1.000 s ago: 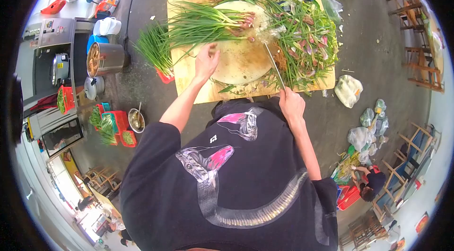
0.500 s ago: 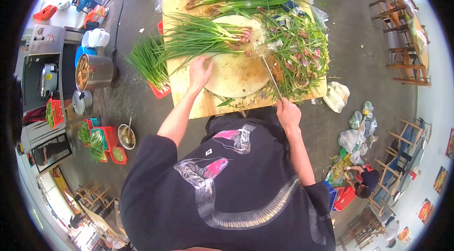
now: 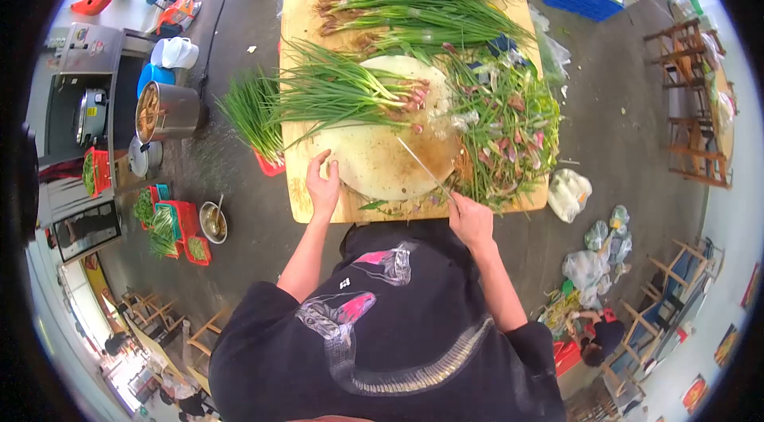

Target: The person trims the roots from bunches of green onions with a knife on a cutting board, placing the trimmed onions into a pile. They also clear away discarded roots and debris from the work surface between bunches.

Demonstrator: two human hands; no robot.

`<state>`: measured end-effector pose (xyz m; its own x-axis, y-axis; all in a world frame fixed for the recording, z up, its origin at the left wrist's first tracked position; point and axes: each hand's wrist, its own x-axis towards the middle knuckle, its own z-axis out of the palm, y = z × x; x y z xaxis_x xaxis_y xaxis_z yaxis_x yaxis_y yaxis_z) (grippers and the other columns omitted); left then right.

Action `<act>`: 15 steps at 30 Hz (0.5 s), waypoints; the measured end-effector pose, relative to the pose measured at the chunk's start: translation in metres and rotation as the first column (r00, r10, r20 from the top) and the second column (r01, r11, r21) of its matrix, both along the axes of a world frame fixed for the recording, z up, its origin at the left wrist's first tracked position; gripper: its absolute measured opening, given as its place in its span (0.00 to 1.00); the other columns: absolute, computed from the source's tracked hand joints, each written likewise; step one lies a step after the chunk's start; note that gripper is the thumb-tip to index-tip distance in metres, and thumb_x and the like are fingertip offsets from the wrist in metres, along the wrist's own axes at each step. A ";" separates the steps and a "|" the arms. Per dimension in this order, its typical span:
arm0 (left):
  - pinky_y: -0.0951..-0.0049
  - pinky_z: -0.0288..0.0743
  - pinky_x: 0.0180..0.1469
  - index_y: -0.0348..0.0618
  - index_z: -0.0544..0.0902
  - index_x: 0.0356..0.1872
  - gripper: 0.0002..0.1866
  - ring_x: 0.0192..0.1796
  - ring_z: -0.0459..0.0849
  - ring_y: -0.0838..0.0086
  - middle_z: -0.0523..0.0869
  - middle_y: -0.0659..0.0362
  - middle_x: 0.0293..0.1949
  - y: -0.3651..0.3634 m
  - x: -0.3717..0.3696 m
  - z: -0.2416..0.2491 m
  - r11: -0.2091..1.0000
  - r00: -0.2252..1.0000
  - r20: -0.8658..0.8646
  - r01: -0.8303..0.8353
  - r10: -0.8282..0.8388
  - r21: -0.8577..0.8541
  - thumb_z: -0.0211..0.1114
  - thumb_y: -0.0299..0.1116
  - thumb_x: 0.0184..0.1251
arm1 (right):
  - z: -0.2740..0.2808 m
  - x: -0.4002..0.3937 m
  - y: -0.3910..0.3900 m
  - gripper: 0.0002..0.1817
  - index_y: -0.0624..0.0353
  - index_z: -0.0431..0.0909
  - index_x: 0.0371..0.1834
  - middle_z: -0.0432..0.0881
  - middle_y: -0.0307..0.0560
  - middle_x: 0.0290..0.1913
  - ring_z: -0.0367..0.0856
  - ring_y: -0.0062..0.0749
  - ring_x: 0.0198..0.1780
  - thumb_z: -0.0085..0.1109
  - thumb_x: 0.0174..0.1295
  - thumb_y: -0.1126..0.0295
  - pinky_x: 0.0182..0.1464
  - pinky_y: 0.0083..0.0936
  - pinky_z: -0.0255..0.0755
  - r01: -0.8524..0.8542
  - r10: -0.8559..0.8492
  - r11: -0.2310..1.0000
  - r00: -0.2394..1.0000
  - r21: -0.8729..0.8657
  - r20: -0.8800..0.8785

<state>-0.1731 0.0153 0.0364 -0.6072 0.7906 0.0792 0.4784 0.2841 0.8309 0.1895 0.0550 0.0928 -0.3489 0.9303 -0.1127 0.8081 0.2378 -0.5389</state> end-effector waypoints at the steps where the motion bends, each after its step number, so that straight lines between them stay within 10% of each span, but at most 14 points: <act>1: 0.62 0.79 0.66 0.38 0.87 0.61 0.18 0.61 0.87 0.58 0.89 0.49 0.58 0.011 -0.005 -0.002 1.000 1.000 -0.018 -0.021 0.021 0.015 0.71 0.26 0.72 | 0.002 0.002 0.004 0.11 0.57 0.90 0.51 0.91 0.55 0.36 0.91 0.54 0.36 0.65 0.71 0.67 0.39 0.43 0.84 -0.011 0.011 1.000 1.000 -0.018 0.001; 10: 0.73 0.83 0.56 0.36 0.79 0.71 0.22 0.55 0.89 0.75 0.87 0.56 0.62 0.188 -0.021 0.041 0.991 0.900 0.426 0.035 -0.089 0.132 0.68 0.28 0.81 | 0.001 0.006 0.008 0.11 0.53 0.88 0.53 0.89 0.52 0.34 0.89 0.55 0.31 0.63 0.74 0.62 0.33 0.47 0.82 -0.018 0.024 0.993 0.999 -0.121 0.047; 15: 0.69 0.85 0.55 0.40 0.75 0.75 0.27 0.56 0.88 0.70 0.86 0.55 0.61 0.305 -0.036 0.023 0.999 0.550 0.835 -0.025 -0.013 0.032 0.70 0.38 0.82 | 0.003 0.008 0.010 0.11 0.55 0.87 0.53 0.90 0.52 0.34 0.89 0.54 0.31 0.63 0.73 0.65 0.34 0.47 0.83 -0.028 0.036 0.986 0.998 -0.162 0.047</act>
